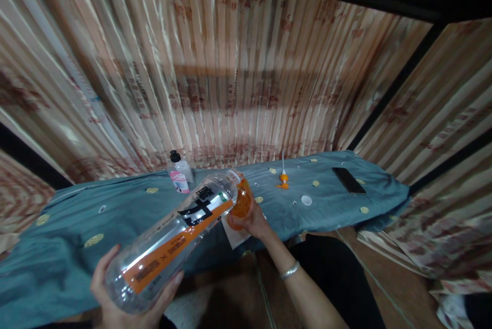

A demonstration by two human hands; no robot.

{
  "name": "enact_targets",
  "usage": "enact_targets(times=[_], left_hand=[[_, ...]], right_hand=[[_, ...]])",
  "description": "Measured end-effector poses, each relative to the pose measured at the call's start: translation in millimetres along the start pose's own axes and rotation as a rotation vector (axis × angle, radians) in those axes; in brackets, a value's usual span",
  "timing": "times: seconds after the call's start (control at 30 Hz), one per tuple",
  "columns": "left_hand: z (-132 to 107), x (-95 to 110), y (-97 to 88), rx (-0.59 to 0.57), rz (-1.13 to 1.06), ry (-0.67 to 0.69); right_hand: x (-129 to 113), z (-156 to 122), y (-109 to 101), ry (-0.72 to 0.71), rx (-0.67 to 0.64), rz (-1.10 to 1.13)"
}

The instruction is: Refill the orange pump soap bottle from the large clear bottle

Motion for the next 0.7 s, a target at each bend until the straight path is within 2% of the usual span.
enact_targets(times=[0.13, 0.33, 0.43, 0.57, 0.6, 0.63, 0.7], left_hand=[[-1, 4, 0.3, 0.005, -0.004, -0.006], [1, -25, -5.1, -0.060, 0.057, 0.050], [0, -33, -7.9, -0.043, 0.030, -0.012], [-1, -19, -5.6, -0.006, -0.017, -0.066], [-1, -12, -6.0, 0.035, -0.022, -0.050], [-1, -6, -2.8, 0.014, -0.014, -0.042], [-2, 3, -1.3, 0.046, -0.030, -0.029]], right_hand=[[-2, 0, -1, 0.015, 0.009, -0.063], [0, 1, -3, -0.032, 0.022, -0.111], [3, 0, -3, -0.033, 0.012, -0.088], [6, 1, -2, -0.014, 0.004, -0.051], [7, 1, -2, -0.018, 0.000, -0.041], [7, 2, -1, -0.025, -0.004, -0.030], [8, 3, -1, -0.036, -0.007, -0.008]])
Point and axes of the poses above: each hand's wrist, its own z-axis towards the middle knuckle, its own y-axis out of the palm, x = y × z, the point moved 6 cm from there along z, towards the middle knuckle, and after that the axes turned 11 degrees about -x, right-handed, at the moved point
